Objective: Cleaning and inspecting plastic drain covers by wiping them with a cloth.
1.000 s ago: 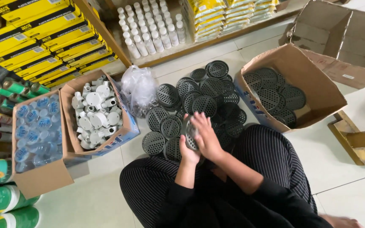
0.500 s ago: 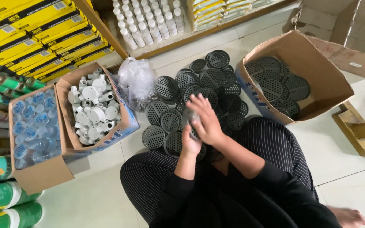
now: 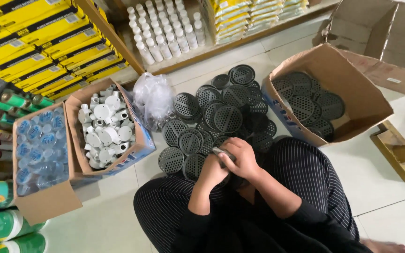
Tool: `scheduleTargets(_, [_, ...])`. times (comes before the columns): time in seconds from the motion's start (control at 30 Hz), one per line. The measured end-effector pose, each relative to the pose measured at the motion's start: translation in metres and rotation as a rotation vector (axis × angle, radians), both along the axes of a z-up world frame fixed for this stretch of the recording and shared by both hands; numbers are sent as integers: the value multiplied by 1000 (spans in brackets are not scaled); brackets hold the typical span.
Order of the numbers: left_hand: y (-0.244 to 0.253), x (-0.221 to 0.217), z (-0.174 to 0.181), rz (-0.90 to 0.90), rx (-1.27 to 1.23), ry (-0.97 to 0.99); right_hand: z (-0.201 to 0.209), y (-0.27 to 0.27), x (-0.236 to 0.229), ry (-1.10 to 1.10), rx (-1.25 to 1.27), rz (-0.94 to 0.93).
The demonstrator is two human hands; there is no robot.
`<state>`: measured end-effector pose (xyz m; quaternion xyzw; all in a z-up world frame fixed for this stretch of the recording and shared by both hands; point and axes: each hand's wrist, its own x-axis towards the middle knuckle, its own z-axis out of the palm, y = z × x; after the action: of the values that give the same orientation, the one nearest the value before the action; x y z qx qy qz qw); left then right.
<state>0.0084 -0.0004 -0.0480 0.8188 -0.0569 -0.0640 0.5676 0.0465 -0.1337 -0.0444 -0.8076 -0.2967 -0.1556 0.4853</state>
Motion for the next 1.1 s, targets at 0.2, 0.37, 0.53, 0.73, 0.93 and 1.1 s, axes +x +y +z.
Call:
scheduleTargets(0.2, [-25, -12, 89, 39, -24, -423, -54, -13, 13, 563, 648, -225])
scheduleTargets(0.37, [-39, -15, 62, 66, -359, -543, 4, -4, 0, 1354, 1454, 382])
scheduleTargets(0.53, [-26, -11, 60, -11, -433, -396, -54, -41, 22, 993, 1073, 85])
scheduleTargets(0.73, [-13, -10, 46, 3, -296, -234, 3, -31, 1, 296, 244, -111])
scheduleTargets(0.93, [-13, -15, 4, 182, -656, -283, 4, -12, 2, 362, 468, 13])
scheduleTargets(1.1, [-23, -12, 5, 453, -1268, -140, -3, 22, 7, 582, 698, -39])
